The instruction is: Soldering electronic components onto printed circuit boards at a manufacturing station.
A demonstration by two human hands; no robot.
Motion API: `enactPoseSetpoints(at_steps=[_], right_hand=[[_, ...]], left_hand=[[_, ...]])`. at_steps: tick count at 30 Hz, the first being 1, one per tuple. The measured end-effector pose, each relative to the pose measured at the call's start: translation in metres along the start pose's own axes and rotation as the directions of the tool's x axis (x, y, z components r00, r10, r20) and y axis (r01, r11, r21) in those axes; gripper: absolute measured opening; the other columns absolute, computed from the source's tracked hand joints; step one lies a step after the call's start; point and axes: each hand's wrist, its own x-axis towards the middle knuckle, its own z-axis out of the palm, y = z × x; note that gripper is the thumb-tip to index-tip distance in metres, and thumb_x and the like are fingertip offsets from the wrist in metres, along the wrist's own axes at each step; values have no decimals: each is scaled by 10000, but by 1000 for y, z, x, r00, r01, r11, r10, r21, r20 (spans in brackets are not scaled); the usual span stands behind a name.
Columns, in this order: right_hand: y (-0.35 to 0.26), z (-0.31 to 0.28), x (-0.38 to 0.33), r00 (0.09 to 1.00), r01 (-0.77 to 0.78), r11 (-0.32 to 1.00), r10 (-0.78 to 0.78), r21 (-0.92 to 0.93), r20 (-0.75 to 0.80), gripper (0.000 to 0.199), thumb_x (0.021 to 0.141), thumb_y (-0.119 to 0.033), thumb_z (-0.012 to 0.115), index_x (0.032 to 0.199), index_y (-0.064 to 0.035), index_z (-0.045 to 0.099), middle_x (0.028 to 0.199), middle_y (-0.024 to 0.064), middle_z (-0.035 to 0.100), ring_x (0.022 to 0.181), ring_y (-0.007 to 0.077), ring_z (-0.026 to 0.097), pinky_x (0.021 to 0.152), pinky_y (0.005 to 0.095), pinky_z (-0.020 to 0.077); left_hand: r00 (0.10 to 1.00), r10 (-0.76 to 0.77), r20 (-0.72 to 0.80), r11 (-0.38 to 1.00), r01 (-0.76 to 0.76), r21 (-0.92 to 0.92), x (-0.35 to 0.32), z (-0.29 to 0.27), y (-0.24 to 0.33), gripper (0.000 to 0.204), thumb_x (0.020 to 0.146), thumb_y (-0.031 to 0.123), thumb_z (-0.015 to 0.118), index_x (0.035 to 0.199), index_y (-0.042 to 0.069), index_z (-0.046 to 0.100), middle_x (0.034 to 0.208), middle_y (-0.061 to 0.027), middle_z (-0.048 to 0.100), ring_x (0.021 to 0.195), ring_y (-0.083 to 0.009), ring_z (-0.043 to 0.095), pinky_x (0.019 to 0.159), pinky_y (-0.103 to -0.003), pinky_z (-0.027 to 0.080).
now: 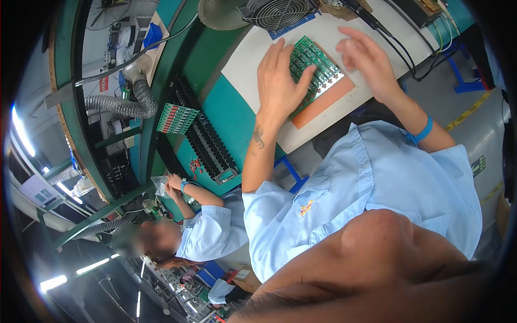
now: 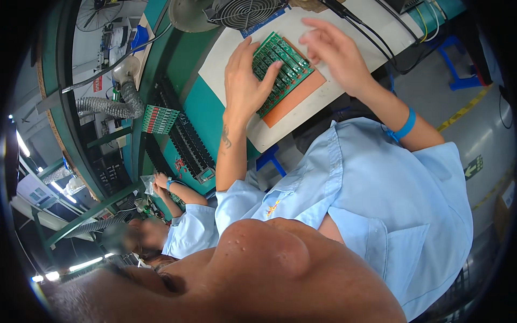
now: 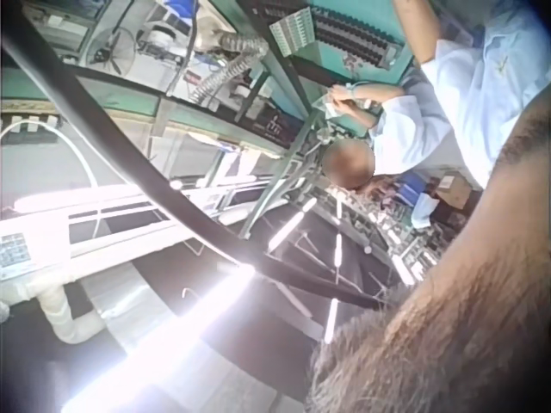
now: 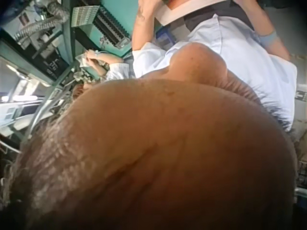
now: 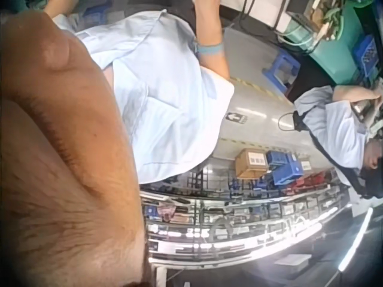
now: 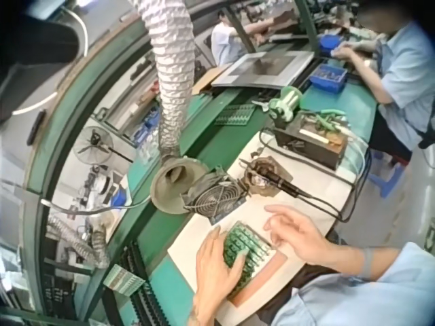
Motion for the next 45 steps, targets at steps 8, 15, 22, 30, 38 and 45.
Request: enactPoseSetpoints(at_steps=[8,15,22,30,38,45], right_hand=[[23,-24,38,948,-3,824,184,566,-262,508,1101,-372,519,1505,-73,447,1258,99,625,964,130,574,915,312,490],[-1,-73,34,851,386,882,-453,-269,-264,401,1070,-183,599,1435,-39,518,1049,100,708,853,111,632,779,286,538],[4,-82,19,923,202,890,-312,-408,-223,370,1035,-220,672,1342,-35,579,972,60,715,841,95,654,786,249,544],[17,-91,18,869,464,858,-489,-221,-72,367,1083,-227,572,1366,-14,478,1077,135,693,957,168,663,875,309,543],[1,-87,11,902,260,821,-395,-508,-177,425,971,-97,735,1349,1,566,1153,73,683,1044,126,639,931,255,500],[-23,-74,-11,973,165,825,-226,-541,-48,302,1008,-124,682,1276,-4,610,1149,98,692,956,154,664,894,271,525]], left_hand=[[995,-79,53,995,82,-48,14,27,12,560,808,314,820,1198,-57,666,1351,-309,617,1234,-459,602,1052,-498,484],[993,-113,30,991,115,-70,15,30,10,556,794,322,823,1189,-43,678,1340,-273,635,1217,-433,614,1038,-491,492],[994,-110,14,991,110,-80,13,34,8,546,788,326,825,1186,-22,687,1327,-217,655,1206,-401,613,1017,-478,484],[984,-154,94,987,157,-24,19,24,15,557,797,333,840,1212,1,672,1293,-192,668,1201,-377,616,1024,-452,495],[991,-95,95,994,99,-43,21,23,13,516,776,274,845,1174,8,652,1236,-177,662,1132,-381,603,950,-467,503],[991,-83,108,995,88,-51,24,24,9,528,767,279,848,1182,10,661,1274,-174,641,1148,-378,592,944,-472,489]])
